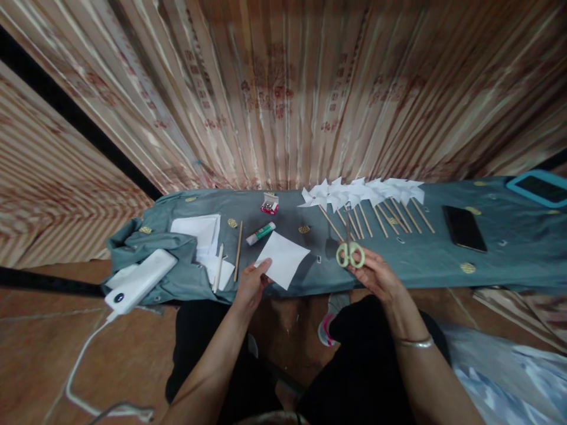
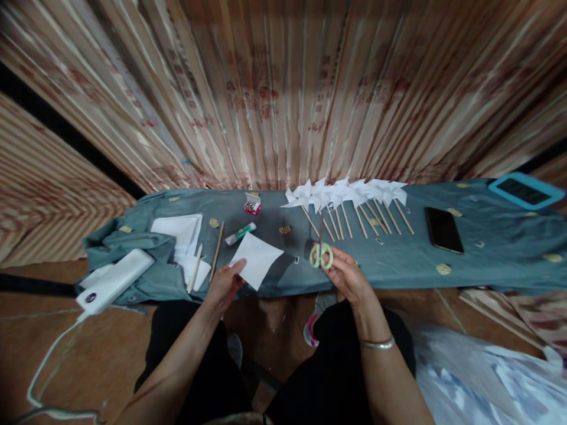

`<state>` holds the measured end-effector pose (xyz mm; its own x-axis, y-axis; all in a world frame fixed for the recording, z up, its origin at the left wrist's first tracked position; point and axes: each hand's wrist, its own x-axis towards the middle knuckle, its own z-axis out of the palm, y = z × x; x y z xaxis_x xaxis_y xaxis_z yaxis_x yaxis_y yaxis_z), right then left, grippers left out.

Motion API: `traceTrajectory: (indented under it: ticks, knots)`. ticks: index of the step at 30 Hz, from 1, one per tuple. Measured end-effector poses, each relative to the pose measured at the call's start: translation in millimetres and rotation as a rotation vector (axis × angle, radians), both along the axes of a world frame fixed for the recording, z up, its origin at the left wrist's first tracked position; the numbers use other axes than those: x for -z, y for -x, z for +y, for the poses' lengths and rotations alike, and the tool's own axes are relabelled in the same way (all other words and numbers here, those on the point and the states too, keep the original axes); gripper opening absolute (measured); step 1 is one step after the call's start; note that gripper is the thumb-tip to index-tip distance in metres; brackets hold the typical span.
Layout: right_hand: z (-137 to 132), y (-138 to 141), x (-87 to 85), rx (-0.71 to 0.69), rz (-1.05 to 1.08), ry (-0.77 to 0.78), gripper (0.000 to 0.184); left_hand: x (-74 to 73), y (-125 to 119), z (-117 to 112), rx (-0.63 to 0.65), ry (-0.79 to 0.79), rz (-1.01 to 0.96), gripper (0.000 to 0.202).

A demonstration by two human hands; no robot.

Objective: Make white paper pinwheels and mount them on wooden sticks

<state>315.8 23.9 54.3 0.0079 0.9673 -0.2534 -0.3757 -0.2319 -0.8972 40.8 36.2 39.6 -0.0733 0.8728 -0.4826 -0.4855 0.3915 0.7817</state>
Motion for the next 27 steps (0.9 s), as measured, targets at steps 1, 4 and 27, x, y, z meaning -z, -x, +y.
traceTrajectory:
  ticks: [1, 4, 27]
  knots:
    - [-2.0, 2.6, 1.0, -0.012, 0.031, 0.029, 0.028, 0.0, 0.3, 0.0, -0.001, 0.003, -0.002, 0.031]
    - [-6.2, 11.2, 6.7, -0.049, 0.103, 0.103, 0.033, 1.1, 1.2, -0.3, -0.013, 0.017, -0.009, 0.031]
    - [-31.8, 67.3, 16.7, -0.180, 0.128, 0.207, 0.044, 5.4, -14.2, 40.0, -0.272, -0.043, -0.226, 0.016]
